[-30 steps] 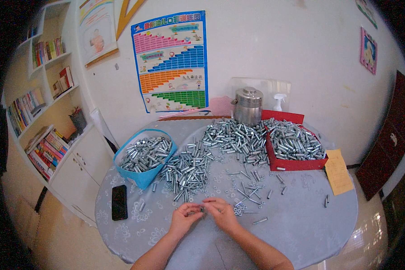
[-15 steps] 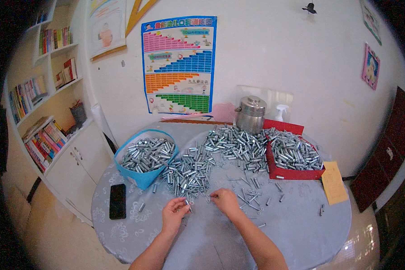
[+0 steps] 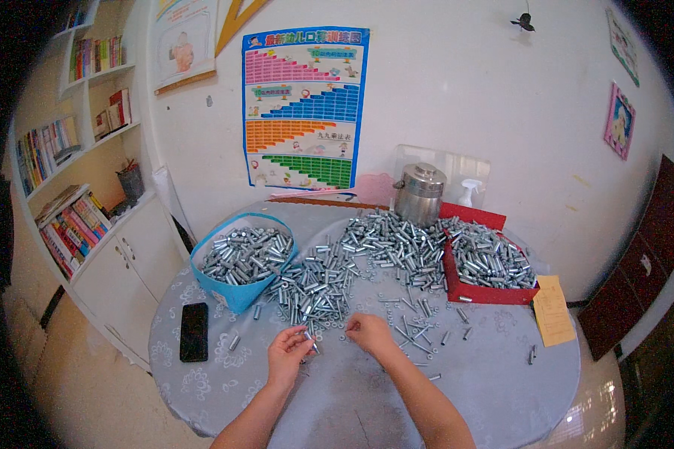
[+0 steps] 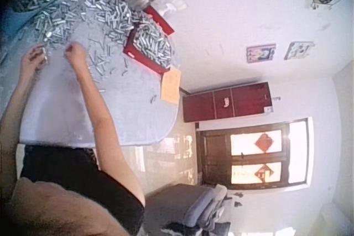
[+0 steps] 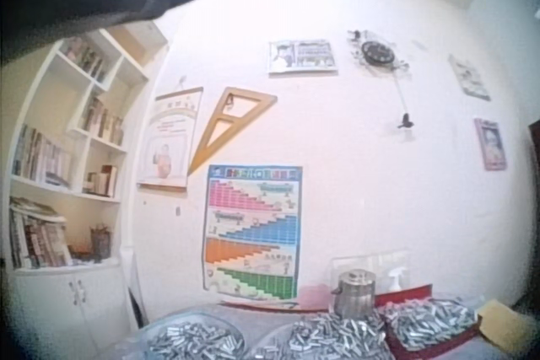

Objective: The person sits at a table covered with metal bolts and washers. They repeatedly pick up a bolt and a washer, thread the washer onto the bolt, and place the assembled fastener into a blue basket. The process is continuous and repetitive throughout the clip.

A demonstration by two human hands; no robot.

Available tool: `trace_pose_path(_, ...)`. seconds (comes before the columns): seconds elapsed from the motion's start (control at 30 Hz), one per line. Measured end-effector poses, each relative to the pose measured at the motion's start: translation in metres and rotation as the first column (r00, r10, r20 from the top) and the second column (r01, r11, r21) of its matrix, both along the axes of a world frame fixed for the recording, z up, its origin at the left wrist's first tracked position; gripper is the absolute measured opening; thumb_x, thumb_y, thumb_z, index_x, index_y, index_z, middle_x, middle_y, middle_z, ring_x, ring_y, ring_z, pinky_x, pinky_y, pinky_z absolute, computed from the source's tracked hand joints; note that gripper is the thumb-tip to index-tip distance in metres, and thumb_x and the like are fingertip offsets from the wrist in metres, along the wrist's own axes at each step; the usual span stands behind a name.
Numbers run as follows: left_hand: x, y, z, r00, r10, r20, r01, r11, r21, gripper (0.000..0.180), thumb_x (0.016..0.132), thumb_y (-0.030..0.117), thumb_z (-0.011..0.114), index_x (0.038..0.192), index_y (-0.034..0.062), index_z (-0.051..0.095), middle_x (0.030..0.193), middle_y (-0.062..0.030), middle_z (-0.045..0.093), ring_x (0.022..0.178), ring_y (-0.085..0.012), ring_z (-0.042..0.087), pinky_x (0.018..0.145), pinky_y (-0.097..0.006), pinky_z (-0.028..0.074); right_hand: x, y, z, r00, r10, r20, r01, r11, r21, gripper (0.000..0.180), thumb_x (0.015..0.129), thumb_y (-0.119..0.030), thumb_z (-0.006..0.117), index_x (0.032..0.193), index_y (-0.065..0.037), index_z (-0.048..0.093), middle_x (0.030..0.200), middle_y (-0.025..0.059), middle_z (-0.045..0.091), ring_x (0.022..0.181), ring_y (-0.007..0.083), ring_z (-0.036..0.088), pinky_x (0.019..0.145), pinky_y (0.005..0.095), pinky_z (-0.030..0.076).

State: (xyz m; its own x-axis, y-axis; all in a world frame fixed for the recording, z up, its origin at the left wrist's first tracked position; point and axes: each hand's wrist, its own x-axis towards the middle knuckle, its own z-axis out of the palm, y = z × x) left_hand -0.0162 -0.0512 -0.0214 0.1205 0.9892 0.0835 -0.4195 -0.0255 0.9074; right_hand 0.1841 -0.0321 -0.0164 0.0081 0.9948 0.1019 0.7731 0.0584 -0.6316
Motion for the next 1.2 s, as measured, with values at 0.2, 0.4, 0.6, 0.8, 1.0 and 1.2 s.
trace_pose_path(0.2, 0.003, -0.002, 0.002, 1.000, -0.013, 0.003, 0.013, 1.000, -0.017, 0.028, 0.074, -0.003, 0.060, 0.100, -0.0011, 0.052, 0.082, -0.0085, 0.059, 0.071, -0.0119, 0.057, 0.060, -0.023, 0.050, 0.007, -0.014, -0.001, 0.984, 0.025, -0.176, -0.051, 0.988, -0.143, 0.021, 0.067, -0.012, 0.067, 0.085, -0.003, 0.062, 0.069, 0.0054, 0.061, 0.064, 0.0122, 0.055, 0.059, 0.0243, 0.044)
trace_pose_path(0.4, 0.004, -0.002, -0.001, 0.999, -0.021, 0.033, 0.021, 0.999, -0.028, 0.027, 0.074, -0.004, 0.060, 0.099, -0.0018, 0.052, 0.080, -0.0078, 0.058, 0.070, -0.0119, 0.057, 0.061, -0.023, 0.051, 0.001, -0.016, 0.004, 0.999, 0.038, -0.007, -0.039, 0.990, -0.138, 0.024, 0.066, -0.017, 0.067, 0.086, -0.004, 0.063, 0.072, 0.0076, 0.062, 0.065, 0.0170, 0.058, 0.060, 0.0279, 0.045)
trace_pose_path(0.6, 0.002, -0.003, -0.002, 0.998, -0.067, 0.020, 0.068, 0.995, -0.072, 0.024, 0.074, -0.004, 0.060, 0.097, -0.0033, 0.052, 0.081, -0.0096, 0.059, 0.069, -0.0131, 0.058, 0.063, -0.025, 0.052, -0.003, -0.023, 0.003, 1.000, 0.015, 0.006, -0.014, 0.997, -0.071, 0.021, 0.067, -0.017, 0.067, 0.081, -0.004, 0.062, 0.071, 0.0083, 0.061, 0.063, 0.0172, 0.058, 0.060, 0.0281, 0.045)
trace_pose_path(0.8, 0.003, -0.004, -0.006, 0.988, -0.099, 0.117, 0.122, 0.972, -0.202, 0.014, 0.075, -0.003, 0.059, 0.087, -0.0034, 0.053, 0.082, -0.0131, 0.059, 0.071, -0.0197, 0.061, 0.065, -0.026, 0.053, -0.012, -0.037, -0.008, 0.864, -0.044, -0.502, 0.049, 0.999, -0.004, 0.013, 0.071, -0.008, 0.066, 0.080, -0.001, 0.060, 0.071, 0.0030, 0.061, 0.066, 0.0079, 0.056, 0.058, 0.0207, 0.044)
trace_pose_path(1.0, 0.006, -0.008, -0.004, 0.980, -0.118, 0.158, 0.165, 0.929, -0.330, 0.012, 0.076, -0.003, 0.058, 0.086, -0.0048, 0.052, 0.086, -0.0155, 0.059, 0.078, -0.0233, 0.061, 0.069, -0.029, 0.053, -0.021, -0.050, -0.014, 0.664, -0.026, -0.747, 0.075, 0.997, 0.032, 0.011, 0.070, 0.000, 0.066, 0.079, 0.000, 0.059, 0.078, 0.0022, 0.060, 0.071, 0.0076, 0.056, 0.065, 0.0196, 0.045)
trace_pose_path(1.2, 0.005, -0.006, -0.010, 0.965, -0.141, 0.220, 0.212, 0.916, -0.341, 0.013, 0.077, 0.000, 0.057, 0.088, -0.0050, 0.052, 0.087, -0.0155, 0.058, 0.079, -0.0228, 0.061, 0.073, -0.029, 0.052, -0.026, -0.052, -0.015, 0.560, 0.077, -0.825, 0.049, 0.991, 0.125, 0.011, 0.071, 0.003, 0.064, 0.080, 0.001, 0.058, 0.086, 0.0048, 0.059, 0.079, 0.0100, 0.055, 0.073, 0.0218, 0.046)
